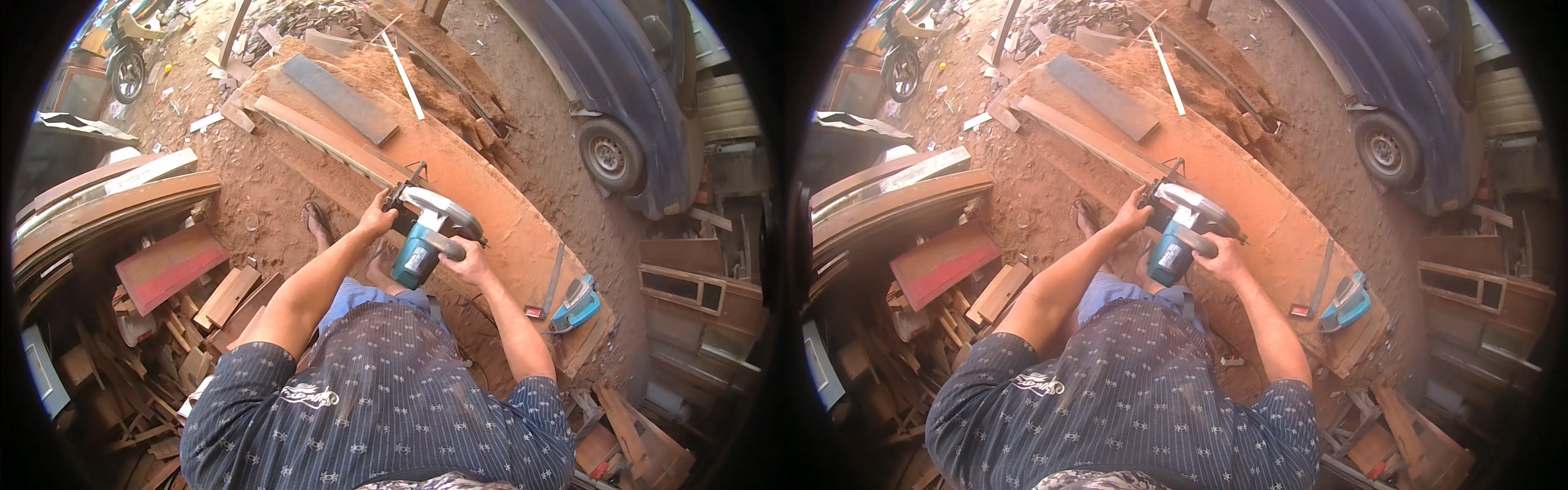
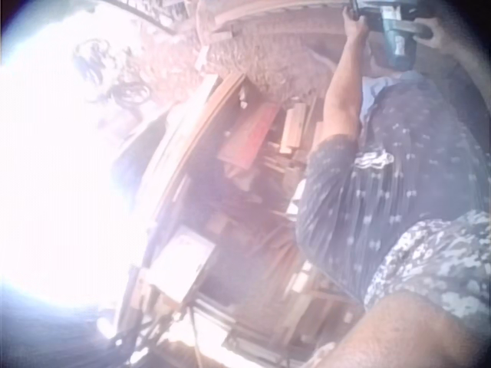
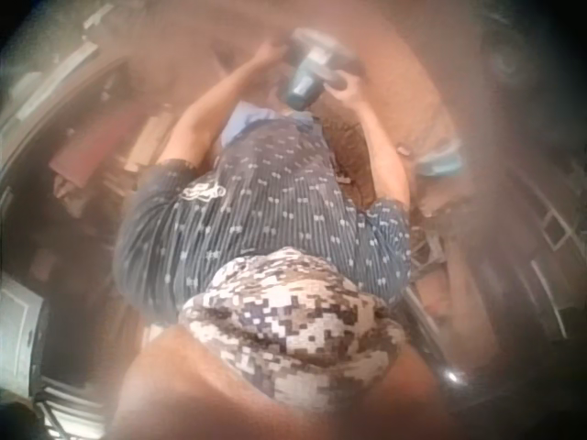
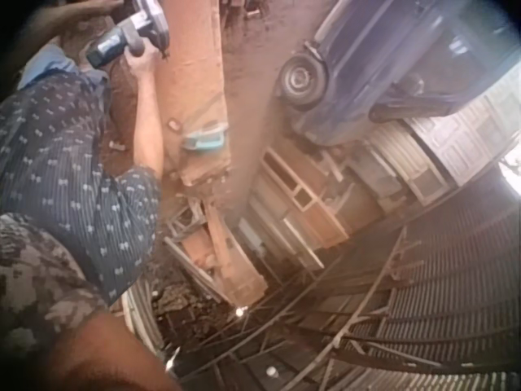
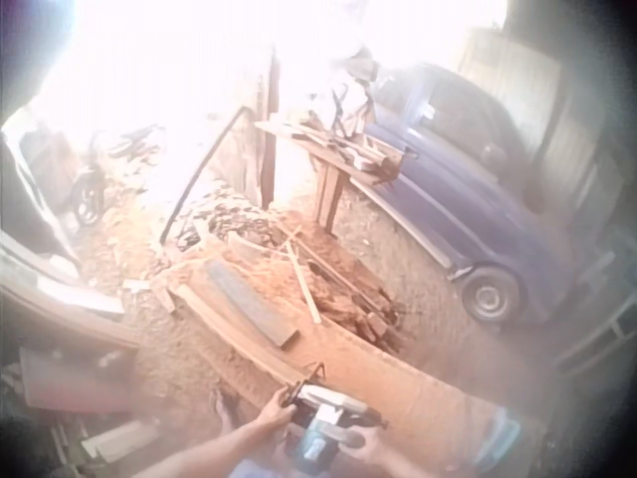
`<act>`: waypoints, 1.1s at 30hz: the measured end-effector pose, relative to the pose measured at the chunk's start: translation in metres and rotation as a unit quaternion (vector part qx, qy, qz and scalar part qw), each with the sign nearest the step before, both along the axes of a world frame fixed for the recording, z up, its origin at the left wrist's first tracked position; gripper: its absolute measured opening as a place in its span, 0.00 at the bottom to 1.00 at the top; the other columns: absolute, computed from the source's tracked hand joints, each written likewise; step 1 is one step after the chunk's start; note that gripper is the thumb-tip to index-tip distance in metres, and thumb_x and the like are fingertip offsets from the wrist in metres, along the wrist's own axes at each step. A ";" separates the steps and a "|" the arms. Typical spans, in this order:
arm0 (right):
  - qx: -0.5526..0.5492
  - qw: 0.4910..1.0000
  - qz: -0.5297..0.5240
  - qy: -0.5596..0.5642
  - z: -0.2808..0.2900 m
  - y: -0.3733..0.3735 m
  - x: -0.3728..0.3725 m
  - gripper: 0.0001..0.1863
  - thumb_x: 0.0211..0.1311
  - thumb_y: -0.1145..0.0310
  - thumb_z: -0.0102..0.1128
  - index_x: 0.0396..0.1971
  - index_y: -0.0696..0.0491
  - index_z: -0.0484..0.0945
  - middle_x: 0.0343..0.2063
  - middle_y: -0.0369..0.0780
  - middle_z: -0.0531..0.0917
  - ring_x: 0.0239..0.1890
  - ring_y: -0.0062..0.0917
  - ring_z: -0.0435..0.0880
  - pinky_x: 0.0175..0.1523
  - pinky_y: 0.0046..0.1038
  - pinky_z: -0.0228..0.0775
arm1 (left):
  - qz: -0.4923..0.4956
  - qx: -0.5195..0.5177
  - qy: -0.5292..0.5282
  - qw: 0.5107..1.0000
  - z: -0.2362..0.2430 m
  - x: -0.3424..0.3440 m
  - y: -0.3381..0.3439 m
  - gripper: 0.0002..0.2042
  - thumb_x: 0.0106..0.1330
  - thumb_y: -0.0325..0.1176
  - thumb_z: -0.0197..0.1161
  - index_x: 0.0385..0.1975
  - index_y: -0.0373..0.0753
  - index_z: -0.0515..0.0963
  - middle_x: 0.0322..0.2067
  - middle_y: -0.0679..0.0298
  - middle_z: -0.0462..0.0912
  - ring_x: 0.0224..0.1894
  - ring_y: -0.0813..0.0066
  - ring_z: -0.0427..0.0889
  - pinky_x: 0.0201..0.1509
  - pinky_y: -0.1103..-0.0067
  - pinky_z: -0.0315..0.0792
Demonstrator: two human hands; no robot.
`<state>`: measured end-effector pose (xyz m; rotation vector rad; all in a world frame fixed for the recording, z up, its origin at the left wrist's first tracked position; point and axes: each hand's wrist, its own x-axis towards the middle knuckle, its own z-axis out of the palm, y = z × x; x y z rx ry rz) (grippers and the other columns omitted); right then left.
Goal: The person uses a circular saw to cut a long plank of wood into smaller rectangular pieces. They repeatedly position the wood, make cuts, and stack the resulting pieces on the ground in a cluttered workshop.
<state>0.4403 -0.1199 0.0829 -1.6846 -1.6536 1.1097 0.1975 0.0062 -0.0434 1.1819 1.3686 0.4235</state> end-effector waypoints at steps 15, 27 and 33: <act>0.001 1.000 -0.004 -0.001 0.004 0.018 -0.027 0.14 0.55 0.67 0.72 0.37 0.58 0.83 0.30 0.45 0.86 0.33 0.32 0.87 0.43 0.32 0.77 | -0.007 -0.151 -0.020 0.988 0.007 -0.022 0.024 0.17 0.65 0.38 0.61 0.47 0.33 0.78 0.31 0.59 0.85 0.27 0.73 0.82 0.27 0.77 0.74; -0.014 1.000 0.002 -0.005 0.010 0.045 -0.055 0.13 0.54 0.67 0.70 0.36 0.58 0.82 0.30 0.46 0.86 0.32 0.34 0.86 0.42 0.33 0.76 | -0.019 -0.163 -0.016 0.986 0.009 -0.053 0.048 0.18 0.65 0.39 0.62 0.49 0.32 0.77 0.33 0.58 0.85 0.26 0.73 0.83 0.28 0.77 0.74; -0.035 0.999 -0.006 -0.011 0.013 0.059 -0.071 0.13 0.52 0.66 0.69 0.37 0.54 0.83 0.30 0.46 0.86 0.34 0.38 0.87 0.41 0.35 0.76 | -0.006 -0.167 -0.026 0.986 0.013 -0.067 0.059 0.17 0.65 0.38 0.62 0.49 0.34 0.79 0.33 0.59 0.85 0.28 0.74 0.83 0.30 0.78 0.75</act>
